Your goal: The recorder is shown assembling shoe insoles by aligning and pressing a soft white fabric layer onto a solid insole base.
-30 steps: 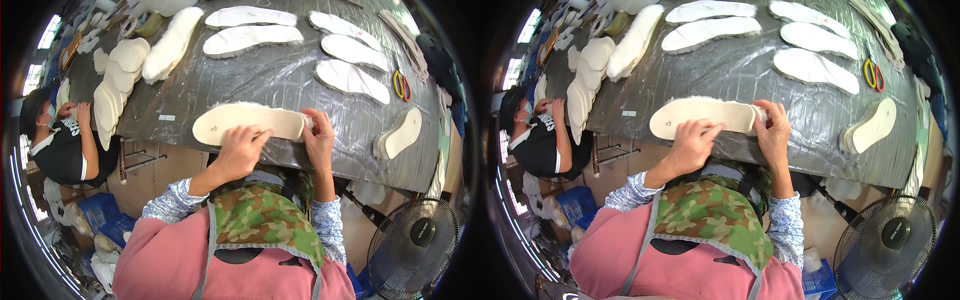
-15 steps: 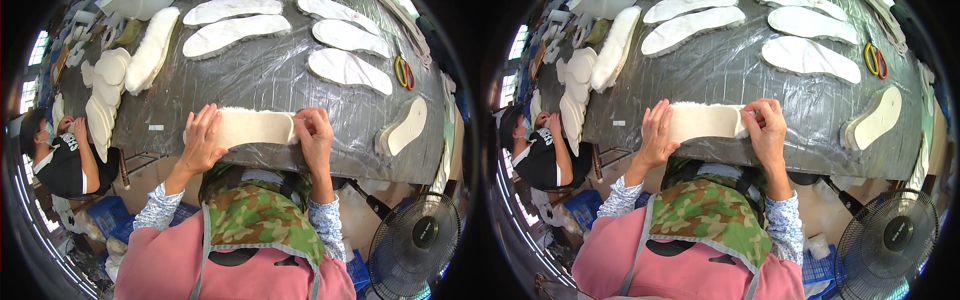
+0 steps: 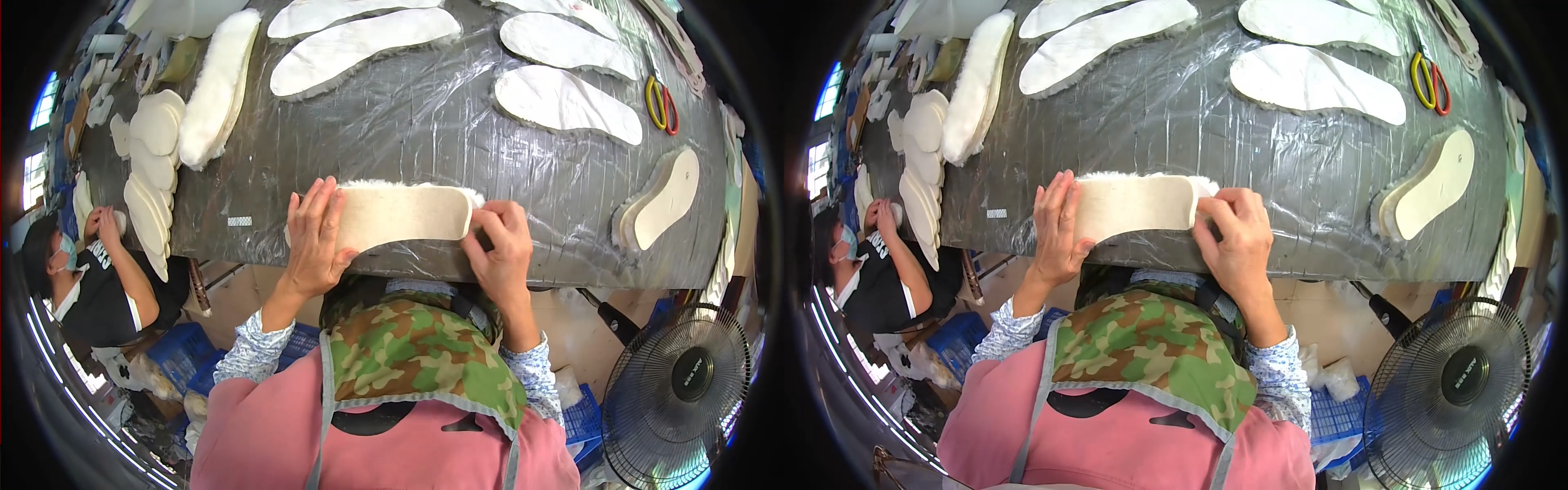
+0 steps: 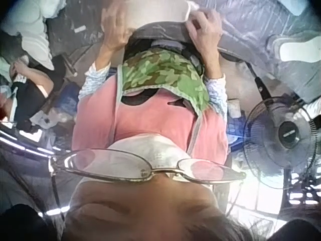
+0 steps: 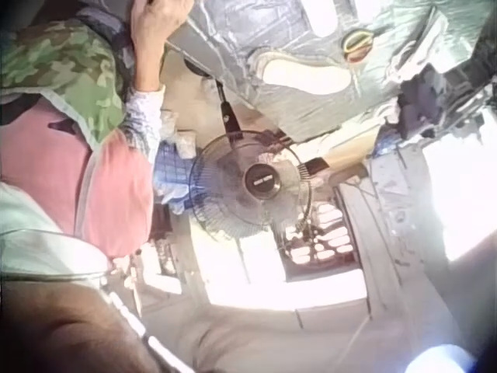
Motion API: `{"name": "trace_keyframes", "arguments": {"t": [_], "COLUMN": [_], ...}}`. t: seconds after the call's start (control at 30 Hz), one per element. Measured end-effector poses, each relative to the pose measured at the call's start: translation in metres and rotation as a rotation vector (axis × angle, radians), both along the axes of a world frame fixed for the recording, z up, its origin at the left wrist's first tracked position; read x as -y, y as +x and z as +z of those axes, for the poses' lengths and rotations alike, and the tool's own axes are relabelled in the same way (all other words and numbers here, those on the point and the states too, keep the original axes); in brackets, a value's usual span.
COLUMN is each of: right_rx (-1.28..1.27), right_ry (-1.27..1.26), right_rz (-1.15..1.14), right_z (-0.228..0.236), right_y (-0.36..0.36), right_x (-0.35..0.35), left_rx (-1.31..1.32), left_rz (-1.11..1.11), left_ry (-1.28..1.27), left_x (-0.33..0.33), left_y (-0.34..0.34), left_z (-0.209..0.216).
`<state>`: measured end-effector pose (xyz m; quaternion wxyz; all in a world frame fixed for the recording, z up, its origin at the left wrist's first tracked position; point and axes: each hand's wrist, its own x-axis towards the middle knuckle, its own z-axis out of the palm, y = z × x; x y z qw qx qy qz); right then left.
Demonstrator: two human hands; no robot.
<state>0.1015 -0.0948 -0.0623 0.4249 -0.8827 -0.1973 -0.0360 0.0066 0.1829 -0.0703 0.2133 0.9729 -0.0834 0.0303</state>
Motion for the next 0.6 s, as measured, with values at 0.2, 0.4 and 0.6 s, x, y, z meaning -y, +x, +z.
{"name": "trace_keyframes", "arguments": {"t": [0.2, 0.4, 0.6], "right_rx": [0.044, -0.012, -0.009], "right_ry": [-0.013, -0.084, -0.107], "right_rz": [0.014, 0.084, 0.071], "right_z": [-0.002, -0.009, -0.003], "right_y": [-0.003, -0.003, 0.001], "right_x": [-0.004, -0.005, -0.005], "left_rx": [0.027, -0.057, -0.090], "left_rz": [-0.030, -0.174, -0.281], "left_ry": [0.097, -0.042, -0.106], "left_x": [0.019, 0.062, 0.070], "left_y": [0.017, 0.059, 0.058], "left_z": [0.024, 0.022, 0.016]}}
